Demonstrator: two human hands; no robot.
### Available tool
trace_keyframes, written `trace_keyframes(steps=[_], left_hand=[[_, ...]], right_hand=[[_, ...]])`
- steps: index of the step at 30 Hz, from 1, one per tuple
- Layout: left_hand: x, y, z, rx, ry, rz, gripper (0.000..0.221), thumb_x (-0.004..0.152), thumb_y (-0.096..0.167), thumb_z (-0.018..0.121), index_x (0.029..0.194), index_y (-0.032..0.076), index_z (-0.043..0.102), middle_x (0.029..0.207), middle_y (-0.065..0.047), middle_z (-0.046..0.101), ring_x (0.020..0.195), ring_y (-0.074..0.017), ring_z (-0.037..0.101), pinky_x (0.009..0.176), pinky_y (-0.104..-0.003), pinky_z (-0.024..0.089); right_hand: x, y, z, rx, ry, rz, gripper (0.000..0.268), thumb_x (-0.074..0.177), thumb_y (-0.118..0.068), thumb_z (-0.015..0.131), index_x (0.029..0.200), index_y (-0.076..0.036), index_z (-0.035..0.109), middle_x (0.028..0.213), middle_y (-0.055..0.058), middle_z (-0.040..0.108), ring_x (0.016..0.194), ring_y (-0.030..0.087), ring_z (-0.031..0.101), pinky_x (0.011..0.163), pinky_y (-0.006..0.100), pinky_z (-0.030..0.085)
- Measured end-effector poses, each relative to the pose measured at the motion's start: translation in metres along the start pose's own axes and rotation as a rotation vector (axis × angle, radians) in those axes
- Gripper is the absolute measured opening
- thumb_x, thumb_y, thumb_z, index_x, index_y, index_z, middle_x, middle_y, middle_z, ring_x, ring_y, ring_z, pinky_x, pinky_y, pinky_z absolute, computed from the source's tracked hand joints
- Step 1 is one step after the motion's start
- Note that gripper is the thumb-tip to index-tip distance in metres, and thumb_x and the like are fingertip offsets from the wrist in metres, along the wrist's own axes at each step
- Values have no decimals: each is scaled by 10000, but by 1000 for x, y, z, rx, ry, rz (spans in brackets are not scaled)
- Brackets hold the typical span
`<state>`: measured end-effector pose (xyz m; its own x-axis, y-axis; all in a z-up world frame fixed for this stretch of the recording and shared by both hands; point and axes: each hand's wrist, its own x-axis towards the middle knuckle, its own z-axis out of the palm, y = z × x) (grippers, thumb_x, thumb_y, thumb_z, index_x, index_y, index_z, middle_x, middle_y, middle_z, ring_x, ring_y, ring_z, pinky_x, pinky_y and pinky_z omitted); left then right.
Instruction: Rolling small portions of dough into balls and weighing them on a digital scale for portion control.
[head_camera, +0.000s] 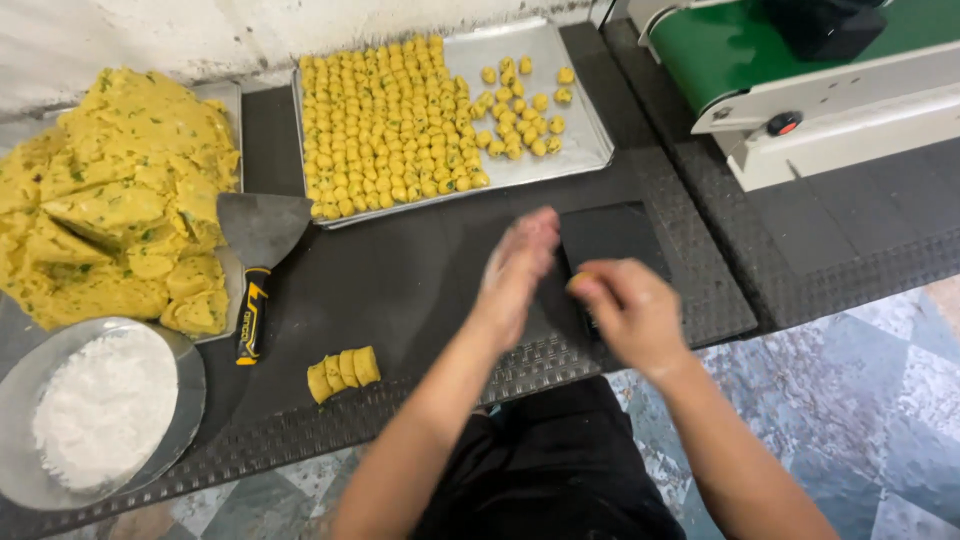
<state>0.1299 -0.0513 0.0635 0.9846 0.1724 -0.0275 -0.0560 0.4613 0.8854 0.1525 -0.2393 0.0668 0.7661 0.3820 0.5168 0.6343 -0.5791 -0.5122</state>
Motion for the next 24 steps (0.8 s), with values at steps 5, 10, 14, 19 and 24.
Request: trace_keyframes(steps=[5,10,14,19,24], left_hand=[[-69,25,6,-533,-39,-342,973,964,852,311,1609,144,483,1583,-152,520,1469,-341,457,1191,-509,412],[-98,-5,-2,-859,-149,-198,922,860,782,621,1545,168,570,1546,-54,597,1381,-267,572,1189,-463,461],[-101,31,-31,-927,-166,-223,963,946,774,462,1589,58,444,1601,-146,501,1471,-309,474,1247,-496,333],[-82,-111,-83,-945,-292,-228,993,1001,791,402,1641,38,298,1687,-146,346,1568,-300,328,1306,-500,217],[-99,27,-65,-1036,-301,-319,1072,925,868,386,1647,77,352,1715,-138,333,1608,-278,269,1319,-478,151]], right_hand=[[-4,-47,43,-131,-76,-343,327,1027,-520,607,1067,-222,737,884,17,652,880,287,697,775,430,553],[15,-122,36,135,8,-626,621,970,-586,602,1328,-93,723,1302,192,655,1343,449,563,1125,537,433],[1,-137,26,213,-504,-676,937,976,-718,410,1658,-85,292,1739,210,256,1621,487,165,1293,723,31],[9,-139,28,-50,-352,-596,1164,851,-935,223,1707,-151,125,1781,200,24,1647,443,-68,1318,704,-60],[-10,-129,40,251,-536,-563,909,918,-834,274,1610,-280,477,1749,246,13,1599,484,-144,1223,693,-221]])
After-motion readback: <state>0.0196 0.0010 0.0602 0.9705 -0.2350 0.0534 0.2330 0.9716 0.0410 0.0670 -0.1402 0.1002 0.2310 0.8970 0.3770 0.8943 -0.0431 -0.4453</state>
